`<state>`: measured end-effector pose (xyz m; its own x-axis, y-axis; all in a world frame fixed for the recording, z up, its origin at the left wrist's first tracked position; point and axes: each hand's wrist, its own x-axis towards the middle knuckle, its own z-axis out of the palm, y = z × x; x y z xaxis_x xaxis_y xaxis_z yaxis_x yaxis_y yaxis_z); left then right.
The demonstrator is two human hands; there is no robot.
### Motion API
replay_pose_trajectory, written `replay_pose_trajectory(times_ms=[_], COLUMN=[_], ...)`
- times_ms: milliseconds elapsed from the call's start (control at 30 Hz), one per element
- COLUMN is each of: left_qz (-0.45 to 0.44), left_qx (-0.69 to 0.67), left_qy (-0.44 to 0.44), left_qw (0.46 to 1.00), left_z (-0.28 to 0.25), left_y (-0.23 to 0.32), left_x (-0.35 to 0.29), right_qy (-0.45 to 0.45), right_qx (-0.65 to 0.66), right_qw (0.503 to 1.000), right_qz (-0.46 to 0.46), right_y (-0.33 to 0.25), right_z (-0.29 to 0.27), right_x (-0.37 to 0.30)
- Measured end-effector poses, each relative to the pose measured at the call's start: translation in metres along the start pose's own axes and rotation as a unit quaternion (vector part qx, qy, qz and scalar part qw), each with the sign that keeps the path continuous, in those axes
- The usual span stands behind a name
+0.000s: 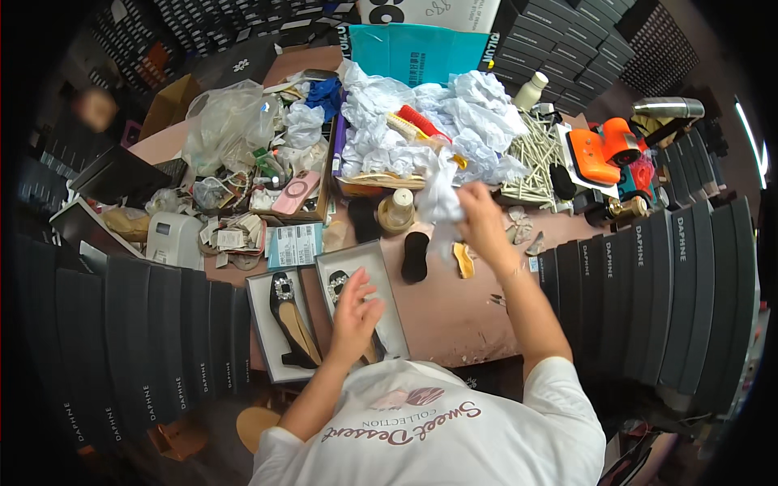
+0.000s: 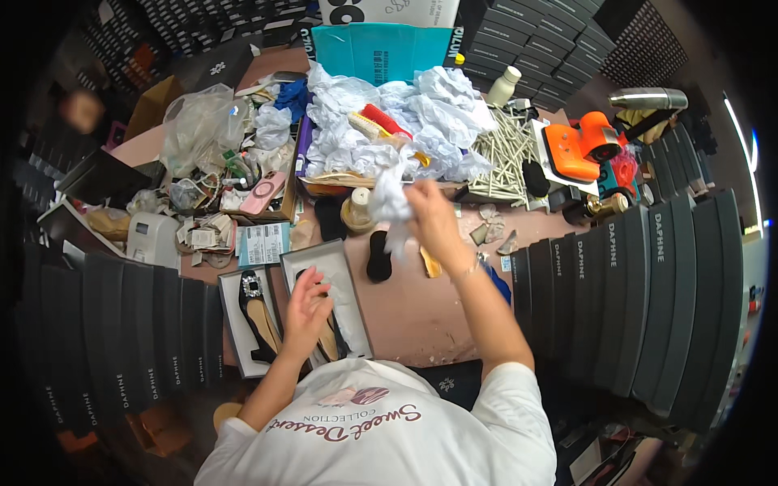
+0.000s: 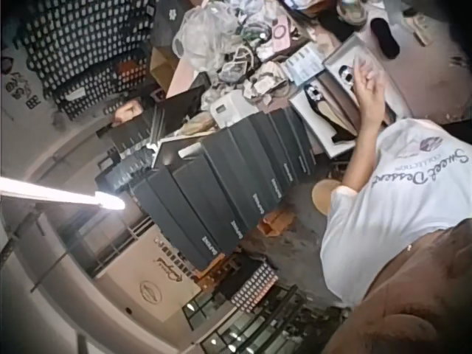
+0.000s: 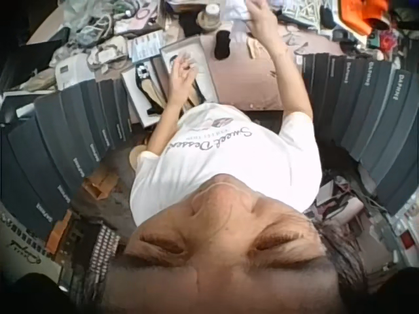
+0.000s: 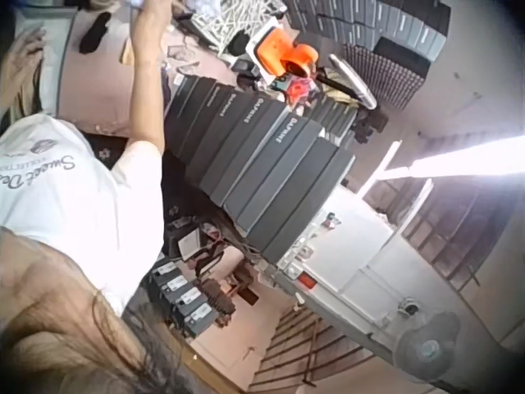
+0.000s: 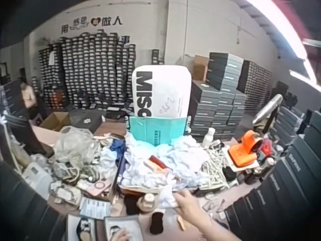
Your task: Packaging high-heeled shoes into boxes with tissue paper and organizing the boxes.
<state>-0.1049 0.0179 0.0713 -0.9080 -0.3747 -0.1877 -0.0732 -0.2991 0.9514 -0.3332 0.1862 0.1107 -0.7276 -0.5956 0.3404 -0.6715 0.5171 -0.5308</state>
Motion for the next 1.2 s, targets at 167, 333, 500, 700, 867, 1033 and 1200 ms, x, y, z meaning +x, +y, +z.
replay_pose_trajectory(times_ms=[167,333,500,700,867,1033,1200], left_qz=[-0.018,-0.068,-0.115,-0.198,-0.085,-0.012,0.021], left_qx=[0.141,0.394,0.399,0.321,0.064,-0.084,-0.071], left_qy=[0.209,0.356,0.337,0.313,0.290,0.167,0.054], left_qw=[0.968,0.845,0.845,0.872,0.951,0.982,0.996], left_z=[-0.079,-0.144,-0.170,-0.199,-0.167,-0.118,-0.101], left_y=[-0.048,-0.071,-0.118,-0.118,-0.070,-0.016,0.004], left_x=[-0.038,-0.087,-0.070,-0.053,-0.072,-0.076,-0.079], right_qy=[-0.173,-0.392,-0.404,-0.369,-0.203,-0.347,-0.292], right_qx=[-0.337,-0.362,-0.308,-0.231,-0.142,0.290,0.561], right_qw=[0.911,0.838,0.861,0.899,0.967,0.882,0.747], right_qz=[-0.164,-0.117,-0.024,-0.053,-0.068,0.132,0.206], right_y=[0.129,0.161,0.196,0.135,-0.024,-0.087,-0.152], right_z=[0.060,0.128,0.163,0.074,0.025,0.095,0.106], right_x=[0.091,0.108,0.118,0.131,0.047,-0.109,-0.173])
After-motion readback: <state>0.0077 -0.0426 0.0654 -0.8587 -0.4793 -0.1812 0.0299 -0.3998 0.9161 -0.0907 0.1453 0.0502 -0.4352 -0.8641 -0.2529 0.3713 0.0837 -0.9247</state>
